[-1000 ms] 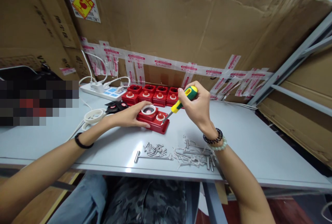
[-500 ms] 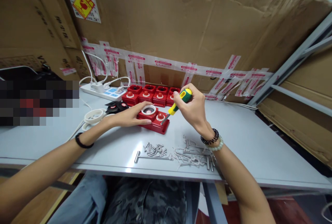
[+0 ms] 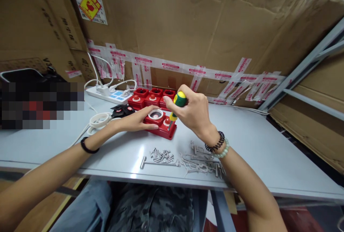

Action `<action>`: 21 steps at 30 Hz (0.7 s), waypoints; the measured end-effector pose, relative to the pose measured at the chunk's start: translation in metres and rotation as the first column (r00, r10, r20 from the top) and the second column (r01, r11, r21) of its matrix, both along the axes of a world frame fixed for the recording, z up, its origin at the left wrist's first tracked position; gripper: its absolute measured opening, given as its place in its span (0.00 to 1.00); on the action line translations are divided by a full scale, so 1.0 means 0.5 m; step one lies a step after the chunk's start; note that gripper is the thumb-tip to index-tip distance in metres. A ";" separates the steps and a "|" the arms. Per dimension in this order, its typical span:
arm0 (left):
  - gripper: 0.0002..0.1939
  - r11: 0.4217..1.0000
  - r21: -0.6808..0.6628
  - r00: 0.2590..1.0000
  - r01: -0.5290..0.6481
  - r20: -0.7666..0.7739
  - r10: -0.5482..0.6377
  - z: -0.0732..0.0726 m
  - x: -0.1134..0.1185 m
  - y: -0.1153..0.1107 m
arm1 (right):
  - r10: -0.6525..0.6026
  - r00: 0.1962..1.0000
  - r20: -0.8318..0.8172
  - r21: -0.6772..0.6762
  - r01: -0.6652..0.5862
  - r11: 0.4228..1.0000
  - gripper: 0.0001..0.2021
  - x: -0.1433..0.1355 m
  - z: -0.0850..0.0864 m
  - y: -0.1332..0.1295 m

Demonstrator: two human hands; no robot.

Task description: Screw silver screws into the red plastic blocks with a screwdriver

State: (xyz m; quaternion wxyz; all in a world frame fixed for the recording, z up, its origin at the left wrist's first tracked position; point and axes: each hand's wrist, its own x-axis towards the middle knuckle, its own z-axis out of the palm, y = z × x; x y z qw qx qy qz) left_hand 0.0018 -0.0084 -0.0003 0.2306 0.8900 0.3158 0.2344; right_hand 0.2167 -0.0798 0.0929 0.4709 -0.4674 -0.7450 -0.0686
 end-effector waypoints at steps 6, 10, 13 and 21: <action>0.37 1.000 0.000 1.000 -0.007 -0.018 0.007 0.000 -0.001 0.001 | 0.074 0.989 0.129 -0.039 -0.069 0.997 0.17 -0.030 0.011 -0.006; 0.35 1.000 0.004 1.000 0.004 0.001 -0.004 -0.001 -0.001 0.001 | 0.224 0.975 0.008 -0.076 -0.223 0.972 0.16 -0.034 0.007 -0.004; 0.35 1.000 -0.001 1.000 0.002 0.008 -0.002 -0.001 -0.001 0.001 | 0.053 0.995 0.080 0.000 -0.053 0.999 0.17 -0.031 0.009 -0.003; 0.36 1.000 0.009 1.000 -0.010 -0.012 0.010 -0.001 0.000 0.000 | 0.202 0.962 0.185 -0.217 -0.160 0.963 0.15 -0.013 0.035 -0.022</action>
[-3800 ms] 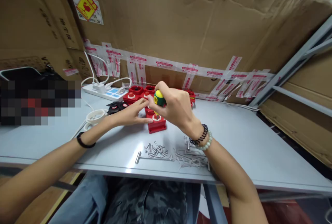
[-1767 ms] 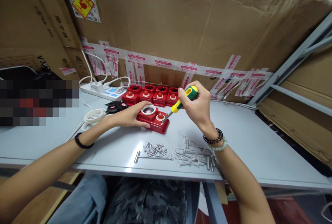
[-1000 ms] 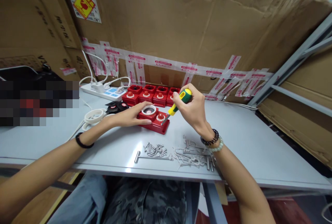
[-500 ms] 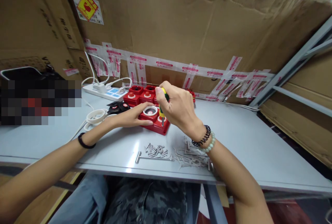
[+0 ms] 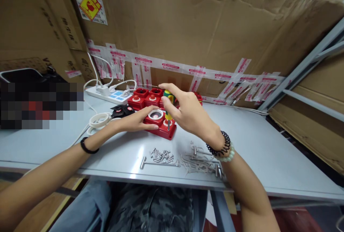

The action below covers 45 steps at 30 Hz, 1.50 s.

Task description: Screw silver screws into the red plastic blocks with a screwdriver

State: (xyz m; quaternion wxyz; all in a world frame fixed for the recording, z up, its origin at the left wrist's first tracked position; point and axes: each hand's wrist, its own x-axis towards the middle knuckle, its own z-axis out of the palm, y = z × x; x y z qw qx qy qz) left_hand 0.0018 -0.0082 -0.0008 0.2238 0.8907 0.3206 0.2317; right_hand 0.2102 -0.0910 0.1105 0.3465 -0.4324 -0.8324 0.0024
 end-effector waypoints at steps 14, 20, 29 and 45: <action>0.37 1.000 0.006 1.000 0.005 -0.010 -0.005 -0.001 0.002 0.000 | -0.236 0.972 -0.005 0.127 0.235 0.964 0.16 -0.007 -0.008 0.009; 0.36 1.000 0.011 1.000 -0.007 -0.006 0.007 -0.002 0.002 0.000 | -0.126 0.992 0.030 0.027 0.125 0.992 0.18 -0.002 -0.005 0.005; 0.36 1.000 0.014 1.000 -0.001 -0.006 0.001 -0.003 0.000 0.001 | -0.259 0.966 0.001 0.120 0.257 0.959 0.18 -0.003 -0.005 0.004; 0.35 1.000 0.010 1.000 0.001 0.003 -0.001 -0.003 -0.001 0.001 | -0.002 0.999 -0.053 -0.018 0.001 1.000 0.16 0.001 -0.002 0.009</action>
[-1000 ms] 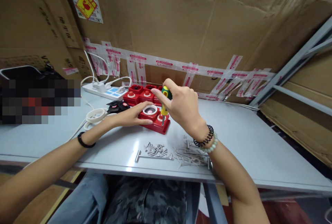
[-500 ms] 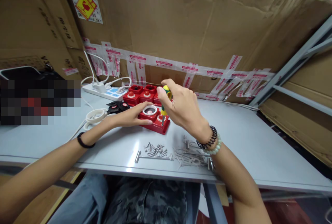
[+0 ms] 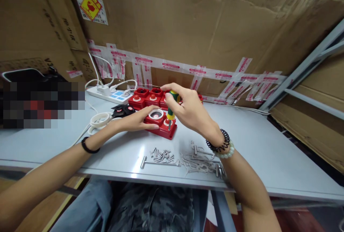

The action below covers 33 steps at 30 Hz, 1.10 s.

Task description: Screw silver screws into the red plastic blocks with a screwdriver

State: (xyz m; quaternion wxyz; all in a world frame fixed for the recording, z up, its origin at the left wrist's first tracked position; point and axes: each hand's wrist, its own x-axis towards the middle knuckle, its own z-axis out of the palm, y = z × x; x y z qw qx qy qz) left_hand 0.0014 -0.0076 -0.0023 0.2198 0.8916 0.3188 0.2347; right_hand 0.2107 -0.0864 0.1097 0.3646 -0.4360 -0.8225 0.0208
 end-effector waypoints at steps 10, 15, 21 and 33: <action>0.36 1.000 -0.009 1.000 -0.001 -0.010 0.000 0.002 -0.001 -0.002 | 0.053 0.996 0.075 -0.079 -0.047 0.996 0.20 0.010 0.008 -0.007; 0.36 1.000 -0.004 1.000 -0.005 -0.013 0.005 0.002 0.000 -0.002 | -0.237 0.967 0.097 0.100 0.227 0.969 0.17 -0.003 -0.001 -0.002; 0.36 1.000 -0.011 1.000 -0.004 -0.008 0.004 0.002 -0.001 -0.002 | -0.052 0.995 0.085 -0.022 0.054 0.998 0.19 -0.002 -0.002 -0.002; 0.36 1.000 0.007 1.000 -0.001 -0.014 0.001 0.005 0.001 -0.003 | 0.021 0.999 0.026 -0.030 -0.020 0.999 0.15 -0.010 -0.003 -0.009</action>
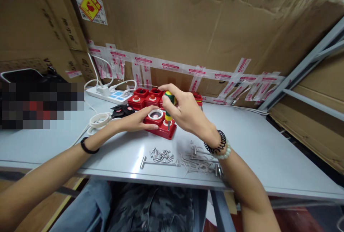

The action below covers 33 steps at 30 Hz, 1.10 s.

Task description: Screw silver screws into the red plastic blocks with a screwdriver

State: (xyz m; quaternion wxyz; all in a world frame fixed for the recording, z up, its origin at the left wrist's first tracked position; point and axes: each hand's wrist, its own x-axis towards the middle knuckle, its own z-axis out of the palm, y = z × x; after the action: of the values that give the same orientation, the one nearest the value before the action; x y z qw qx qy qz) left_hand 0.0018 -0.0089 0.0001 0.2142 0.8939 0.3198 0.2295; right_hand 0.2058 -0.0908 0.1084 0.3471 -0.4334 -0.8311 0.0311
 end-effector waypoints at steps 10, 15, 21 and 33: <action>0.36 1.000 -0.005 1.000 -0.005 0.003 0.005 -0.003 -0.001 0.002 | -0.044 0.998 0.036 0.001 0.044 0.999 0.17 0.007 0.001 0.000; 0.35 1.000 -0.008 1.000 0.001 0.008 -0.001 -0.002 -0.001 0.000 | -0.302 0.953 0.021 0.190 0.292 0.937 0.17 0.001 -0.006 0.011; 0.35 1.000 0.002 1.000 0.001 0.003 -0.001 -0.004 -0.001 0.002 | -0.225 0.971 0.084 0.116 0.215 0.970 0.18 0.011 0.001 0.002; 0.35 1.000 -0.006 1.000 0.002 0.008 -0.002 -0.002 0.001 0.000 | -0.335 0.940 0.062 0.185 0.319 0.930 0.20 0.001 -0.011 0.008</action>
State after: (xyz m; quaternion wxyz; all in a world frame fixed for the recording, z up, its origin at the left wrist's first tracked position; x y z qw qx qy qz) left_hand 0.0021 -0.0090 -0.0008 0.2186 0.8927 0.3187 0.2318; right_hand 0.2061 -0.0868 0.1030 0.3448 -0.5351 -0.7619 -0.1192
